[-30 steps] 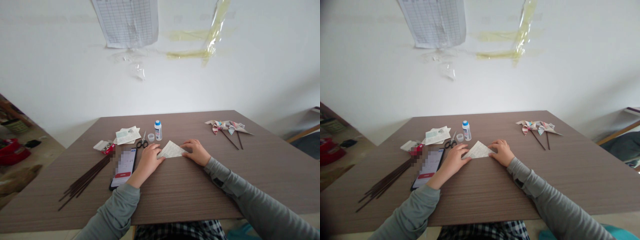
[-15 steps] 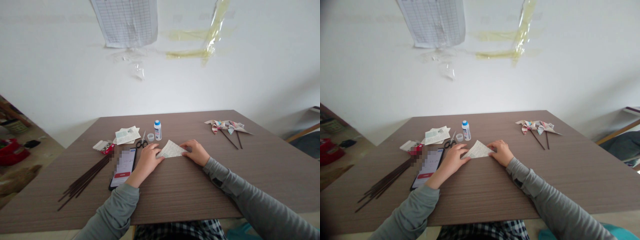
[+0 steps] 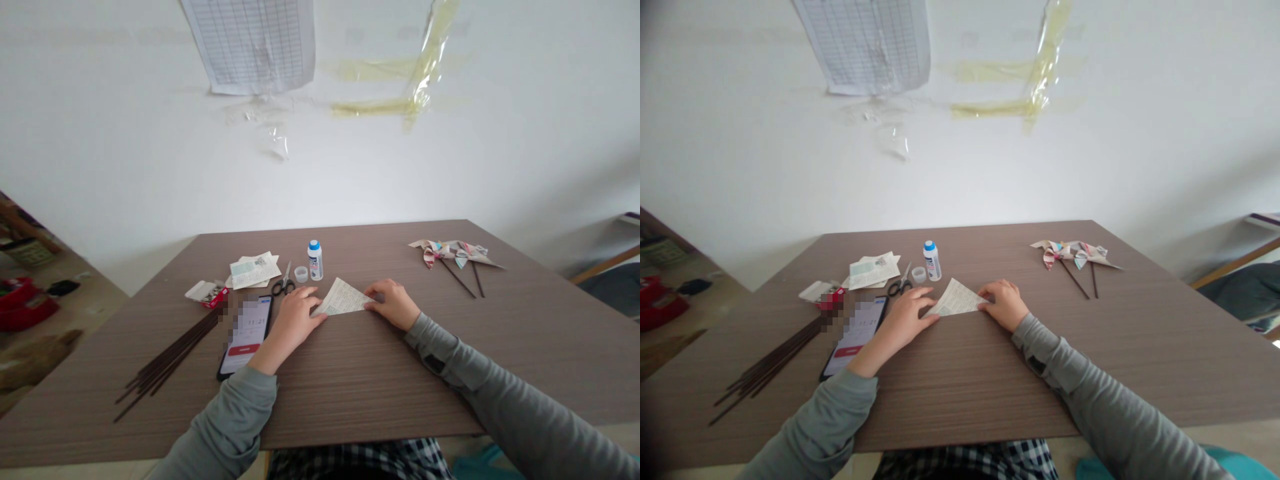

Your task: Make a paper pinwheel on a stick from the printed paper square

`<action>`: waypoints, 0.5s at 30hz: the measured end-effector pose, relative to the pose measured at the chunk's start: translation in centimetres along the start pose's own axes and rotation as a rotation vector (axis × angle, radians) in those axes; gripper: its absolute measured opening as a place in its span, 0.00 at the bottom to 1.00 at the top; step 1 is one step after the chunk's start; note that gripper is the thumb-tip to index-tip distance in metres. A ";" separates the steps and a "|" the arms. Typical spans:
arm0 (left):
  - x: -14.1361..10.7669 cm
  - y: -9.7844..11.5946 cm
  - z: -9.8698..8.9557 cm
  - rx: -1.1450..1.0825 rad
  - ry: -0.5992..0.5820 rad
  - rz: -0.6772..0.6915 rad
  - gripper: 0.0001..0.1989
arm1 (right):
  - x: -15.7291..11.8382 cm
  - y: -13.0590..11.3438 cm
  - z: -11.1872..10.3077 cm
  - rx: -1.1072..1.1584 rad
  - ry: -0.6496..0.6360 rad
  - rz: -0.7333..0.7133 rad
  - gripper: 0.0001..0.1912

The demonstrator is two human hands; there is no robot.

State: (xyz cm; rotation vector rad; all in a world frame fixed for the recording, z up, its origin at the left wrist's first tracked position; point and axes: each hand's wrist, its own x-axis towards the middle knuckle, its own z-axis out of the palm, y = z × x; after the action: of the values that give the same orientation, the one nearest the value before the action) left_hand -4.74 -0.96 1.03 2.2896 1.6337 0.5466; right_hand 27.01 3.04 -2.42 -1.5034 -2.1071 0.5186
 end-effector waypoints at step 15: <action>0.3 -1.6 0.2 -0.095 0.014 0.059 0.06 | 0.1 1.3 -0.6 0.022 0.015 -0.050 0.13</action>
State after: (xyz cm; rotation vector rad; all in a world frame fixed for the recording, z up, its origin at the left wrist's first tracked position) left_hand -5.93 -0.13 0.20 2.2761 1.5162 0.6407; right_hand 28.31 3.51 -2.67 -1.4344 -2.1153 0.5085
